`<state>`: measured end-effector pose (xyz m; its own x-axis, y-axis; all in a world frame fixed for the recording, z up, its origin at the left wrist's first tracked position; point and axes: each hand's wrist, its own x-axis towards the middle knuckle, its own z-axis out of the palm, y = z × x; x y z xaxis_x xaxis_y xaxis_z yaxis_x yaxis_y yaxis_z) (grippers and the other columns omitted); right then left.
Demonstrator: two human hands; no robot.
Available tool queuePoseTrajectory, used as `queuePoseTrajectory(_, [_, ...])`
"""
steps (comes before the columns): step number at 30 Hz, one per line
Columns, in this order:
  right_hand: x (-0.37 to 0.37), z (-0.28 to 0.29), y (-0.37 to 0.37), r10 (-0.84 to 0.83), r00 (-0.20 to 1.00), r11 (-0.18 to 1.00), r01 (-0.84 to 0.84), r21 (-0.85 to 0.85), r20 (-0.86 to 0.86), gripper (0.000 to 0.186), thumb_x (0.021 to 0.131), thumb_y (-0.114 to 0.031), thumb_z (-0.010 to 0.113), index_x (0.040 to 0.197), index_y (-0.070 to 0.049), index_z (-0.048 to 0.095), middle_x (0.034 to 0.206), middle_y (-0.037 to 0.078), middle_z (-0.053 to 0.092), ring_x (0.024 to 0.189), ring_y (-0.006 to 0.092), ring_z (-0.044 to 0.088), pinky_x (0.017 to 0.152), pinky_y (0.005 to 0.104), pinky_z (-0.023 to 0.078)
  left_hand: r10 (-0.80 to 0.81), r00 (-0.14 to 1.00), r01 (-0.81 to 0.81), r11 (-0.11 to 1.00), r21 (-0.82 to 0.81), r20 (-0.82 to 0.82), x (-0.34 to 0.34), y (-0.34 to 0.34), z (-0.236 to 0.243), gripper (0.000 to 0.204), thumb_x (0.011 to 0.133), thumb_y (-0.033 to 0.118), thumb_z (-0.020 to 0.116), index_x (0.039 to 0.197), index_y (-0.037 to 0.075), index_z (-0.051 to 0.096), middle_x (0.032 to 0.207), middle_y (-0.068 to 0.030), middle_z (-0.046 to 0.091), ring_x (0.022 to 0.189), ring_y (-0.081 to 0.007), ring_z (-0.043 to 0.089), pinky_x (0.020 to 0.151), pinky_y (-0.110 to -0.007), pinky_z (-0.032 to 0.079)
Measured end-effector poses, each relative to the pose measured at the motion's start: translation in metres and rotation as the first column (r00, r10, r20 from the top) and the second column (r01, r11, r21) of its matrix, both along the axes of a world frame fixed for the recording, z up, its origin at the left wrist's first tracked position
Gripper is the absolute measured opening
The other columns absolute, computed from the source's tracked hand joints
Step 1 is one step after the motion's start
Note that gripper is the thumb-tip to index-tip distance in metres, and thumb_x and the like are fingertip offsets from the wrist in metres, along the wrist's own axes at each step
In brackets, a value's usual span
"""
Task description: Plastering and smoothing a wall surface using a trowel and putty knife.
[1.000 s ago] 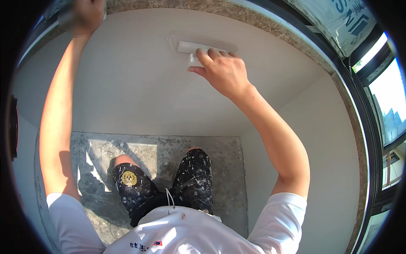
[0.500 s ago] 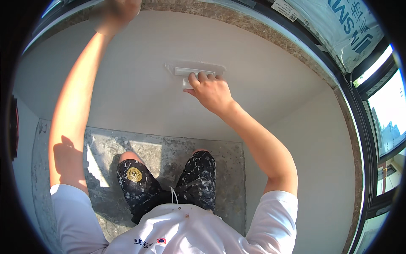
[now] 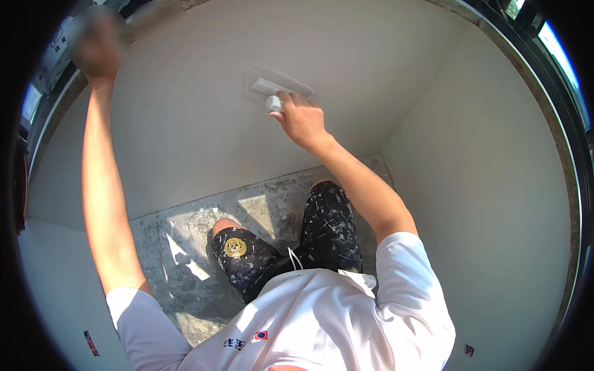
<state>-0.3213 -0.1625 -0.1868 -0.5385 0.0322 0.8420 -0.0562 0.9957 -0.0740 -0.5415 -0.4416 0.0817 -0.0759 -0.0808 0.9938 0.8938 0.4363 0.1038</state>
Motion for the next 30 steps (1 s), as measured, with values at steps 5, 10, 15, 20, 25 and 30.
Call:
queuePoseTrajectory(5, [0.054,0.055,0.139,-0.507,0.846,0.752,0.341,-0.564,-0.163,0.047,0.103,-0.044,0.044,0.105,0.003,0.048,0.075,0.017,0.066,0.065,0.0403,0.065,0.059,0.0469,0.05,-0.185,0.983,0.185,0.983,-0.005,-0.01,0.028,0.001,0.005,0.039,0.096,0.039,0.061,0.078,0.006,0.071,0.077,-0.0016,0.07,0.076,-0.0135,0.065,0.075,-0.027,0.048])
queuePoseTrajectory(10, [0.023,0.084,0.115,-0.128,0.936,0.888,-0.038,-0.457,-0.327,0.052,0.104,-0.05,0.039,0.103,0.001,0.05,0.066,0.012,0.062,0.06,0.0344,0.062,0.057,0.043,0.049,-0.128,0.987,0.125,0.991,-0.043,-0.096,0.047,0.012,0.005,0.037,0.095,0.028,0.059,0.074,-0.002,0.056,0.062,-0.0082,0.054,0.06,-0.0162,0.051,0.059,-0.033,0.041])
queuePoseTrajectory(15, [-0.055,0.001,-0.004,0.084,0.996,0.991,-0.086,0.1,0.021,0.039,0.093,-0.042,0.063,0.106,-0.006,0.056,0.089,0.01,0.063,0.069,0.0312,0.064,0.058,0.0409,0.05,-0.158,0.984,0.16,0.987,0.013,-0.084,0.022,0.025,-0.004,0.042,0.094,0.033,0.06,0.071,-0.002,0.055,0.058,-0.0115,0.051,0.058,-0.0172,0.049,0.057,-0.037,0.041])
queuePoseTrajectory(20, [-0.059,-0.076,0.03,-0.058,0.922,0.97,-0.039,0.24,0.384,0.042,0.089,-0.04,0.066,0.114,-0.007,0.056,0.101,0.009,0.063,0.089,0.0283,0.065,0.073,0.0409,0.052,-0.076,0.996,0.076,0.997,-0.001,-0.044,-0.017,0.071,-0.011,0.041,0.094,0.031,0.06,0.072,-0.003,0.055,0.058,-0.0101,0.052,0.057,-0.0173,0.051,0.056,-0.038,0.042])
queuePoseTrajectory(25, [-0.052,-0.08,0.145,-0.099,0.927,0.994,0.105,0.004,0.361,0.042,0.092,-0.022,0.065,0.128,-0.006,0.05,0.108,0.014,0.062,0.091,0.0353,0.064,0.074,0.0447,0.053,-0.519,0.813,0.532,0.846,0.024,0.264,-0.021,0.056,-0.082,0.032,0.097,0.027,0.059,0.074,0.004,0.058,0.064,-0.004,0.06,0.058,-0.0178,0.058,0.058,-0.035,0.046])
queuePoseTrajectory(30, [-0.091,-0.08,0.133,0.134,0.84,0.989,-0.08,-0.123,0.525,0.038,0.094,-0.022,0.064,0.127,-0.008,0.052,0.112,0.015,0.061,0.094,0.0354,0.065,0.075,0.0452,0.054,-0.52,0.568,0.596,0.794,0.116,0.638,0.068,-0.037,-0.246,0.021,0.099,0.011,0.048,0.079,0.004,0.045,0.076,-0.0105,0.053,0.071,-0.0204,0.054,0.067,-0.034,0.046])
